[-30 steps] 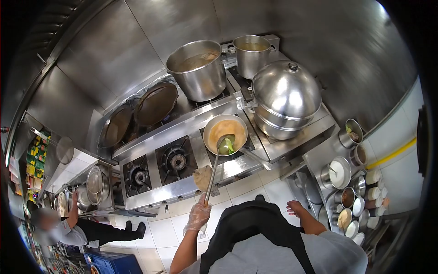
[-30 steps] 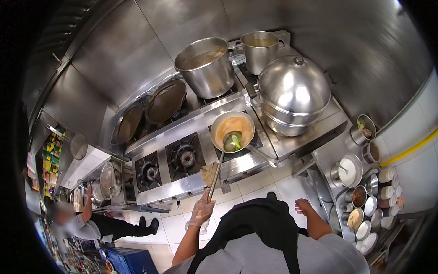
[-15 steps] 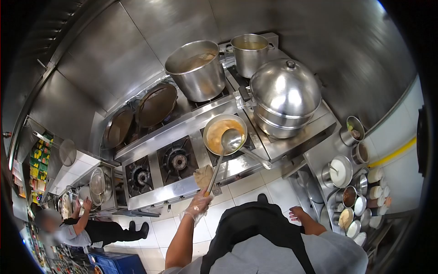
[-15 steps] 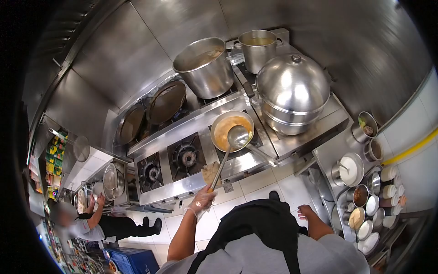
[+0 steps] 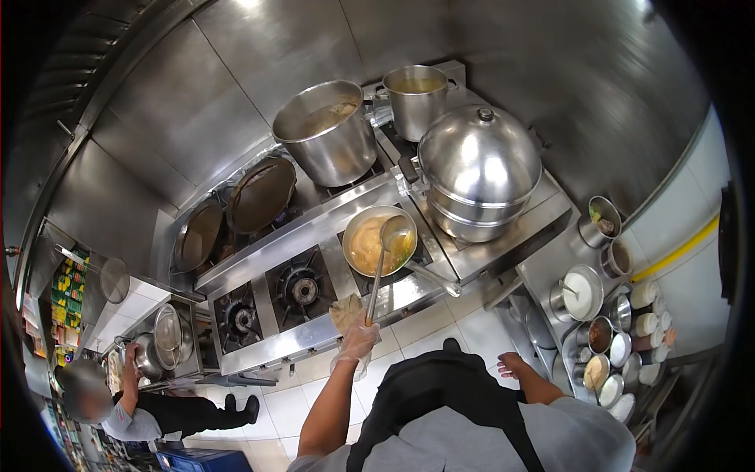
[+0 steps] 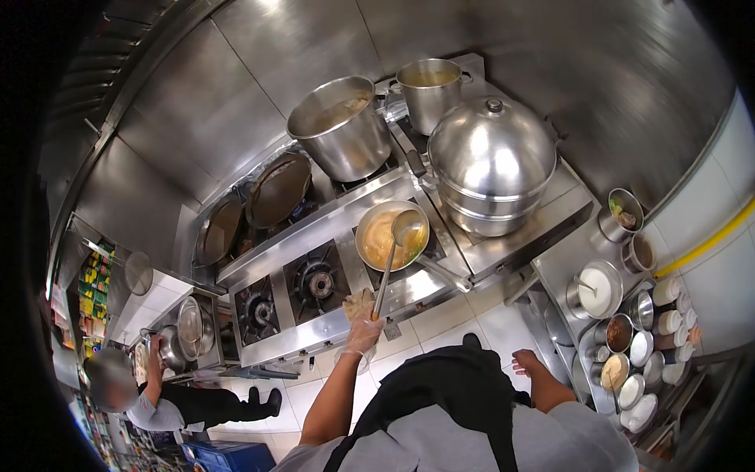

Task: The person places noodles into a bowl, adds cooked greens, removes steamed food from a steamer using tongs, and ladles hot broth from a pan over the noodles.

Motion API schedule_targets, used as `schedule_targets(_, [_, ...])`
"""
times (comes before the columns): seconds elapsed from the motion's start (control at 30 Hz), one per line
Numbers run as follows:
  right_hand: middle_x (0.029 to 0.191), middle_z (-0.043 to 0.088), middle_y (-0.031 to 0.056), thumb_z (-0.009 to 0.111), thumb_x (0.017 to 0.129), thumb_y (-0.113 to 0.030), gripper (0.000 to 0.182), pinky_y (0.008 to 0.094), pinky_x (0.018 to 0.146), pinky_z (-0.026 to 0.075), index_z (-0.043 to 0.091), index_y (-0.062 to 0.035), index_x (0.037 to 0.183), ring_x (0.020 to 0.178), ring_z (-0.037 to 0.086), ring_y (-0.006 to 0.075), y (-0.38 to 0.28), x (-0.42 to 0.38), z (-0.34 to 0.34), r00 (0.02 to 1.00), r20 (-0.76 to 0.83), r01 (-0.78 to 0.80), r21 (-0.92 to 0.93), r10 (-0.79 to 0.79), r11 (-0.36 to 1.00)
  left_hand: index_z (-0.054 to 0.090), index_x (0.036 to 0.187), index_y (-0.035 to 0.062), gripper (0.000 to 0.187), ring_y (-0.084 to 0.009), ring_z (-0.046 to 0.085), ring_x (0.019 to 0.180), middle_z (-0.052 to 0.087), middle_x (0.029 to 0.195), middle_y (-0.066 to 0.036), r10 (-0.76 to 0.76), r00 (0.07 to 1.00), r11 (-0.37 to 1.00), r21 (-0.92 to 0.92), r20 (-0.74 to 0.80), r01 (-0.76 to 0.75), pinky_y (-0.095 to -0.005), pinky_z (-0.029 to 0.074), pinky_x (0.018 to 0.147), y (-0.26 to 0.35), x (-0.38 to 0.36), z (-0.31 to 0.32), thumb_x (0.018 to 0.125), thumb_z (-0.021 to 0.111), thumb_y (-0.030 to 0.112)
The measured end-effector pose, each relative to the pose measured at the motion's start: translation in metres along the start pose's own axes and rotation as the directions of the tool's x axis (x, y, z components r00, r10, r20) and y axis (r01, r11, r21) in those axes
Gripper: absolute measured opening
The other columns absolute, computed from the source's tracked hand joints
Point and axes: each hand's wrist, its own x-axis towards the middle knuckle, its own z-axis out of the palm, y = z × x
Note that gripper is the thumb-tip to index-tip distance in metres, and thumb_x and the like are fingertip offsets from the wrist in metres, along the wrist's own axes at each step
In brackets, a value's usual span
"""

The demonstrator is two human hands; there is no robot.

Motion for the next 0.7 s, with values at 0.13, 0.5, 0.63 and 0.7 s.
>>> schedule_targets(0.13, [0.097, 0.061, 0.0069, 0.061, 0.09, -0.025, 0.023, 0.0461, 0.073, 0.051, 0.057, -0.0137, 0.109, 0.078, 0.061, 0.0237, 0.009, 0.006, -0.003, 1.0, -0.003, -0.028, 0.005, 0.028, 1.0, 0.045, 0.14, 0.0044, 0.061, -0.0417, 0.063, 0.105, 0.066, 0.11, -0.027, -0.212, 0.953, 0.95, -0.183, 0.217, 0.253, -0.0456, 0.047, 0.092, 0.028, -0.009, -0.011, 0.085, 0.061, 0.025])
schedule_targets(0.5, [0.099, 0.061, 0.008, 0.062, 0.088, -0.026, 0.025, 0.046, 0.073, 0.051, 0.056, -0.0135, 0.109, 0.078, 0.061, 0.0245, 0.012, 0.004, 0.004, 1.0, 0.003, -0.016, 0.009, 0.016, 1.0, 0.037, 0.145, 0.0035, 0.064, -0.0468, 0.06, 0.106, 0.062, 0.111, -0.032, 0.022, 1.0, 0.998, -0.066, 0.011, -0.021, -0.0483, 0.047, 0.091, -0.015, -0.055, 0.031, 0.089, 0.059, 0.026])
schedule_targets(0.63, [0.098, 0.061, 0.0067, 0.059, 0.091, -0.025, 0.025, 0.0432, 0.07, 0.052, 0.056, -0.0128, 0.113, 0.076, 0.061, 0.0219, 0.007, 0.002, 0.007, 1.0, 0.0, -0.029, -0.01, 0.029, 1.0, 0.035, 0.147, 0.0051, 0.066, -0.047, 0.063, 0.097, 0.065, 0.102, -0.031, -0.013, 1.0, 0.999, -0.05, 0.01, 0.014, -0.0492, 0.049, 0.086, -0.021, -0.075, 0.036, 0.089, 0.059, 0.026])
schedule_targets(0.7, [0.097, 0.061, 0.0067, 0.059, 0.091, -0.025, 0.025, 0.0434, 0.07, 0.052, 0.056, -0.0126, 0.113, 0.075, 0.061, 0.0219, 0.005, 0.003, 0.01, 1.0, 0.004, -0.024, -0.015, 0.024, 1.0, 0.035, 0.146, 0.0063, 0.065, -0.0469, 0.064, 0.093, 0.066, 0.098, -0.031, -0.028, 1.0, 0.999, -0.025, 0.003, 0.028, -0.0498, 0.05, 0.083, -0.026, -0.081, 0.038, 0.089, 0.059, 0.026])
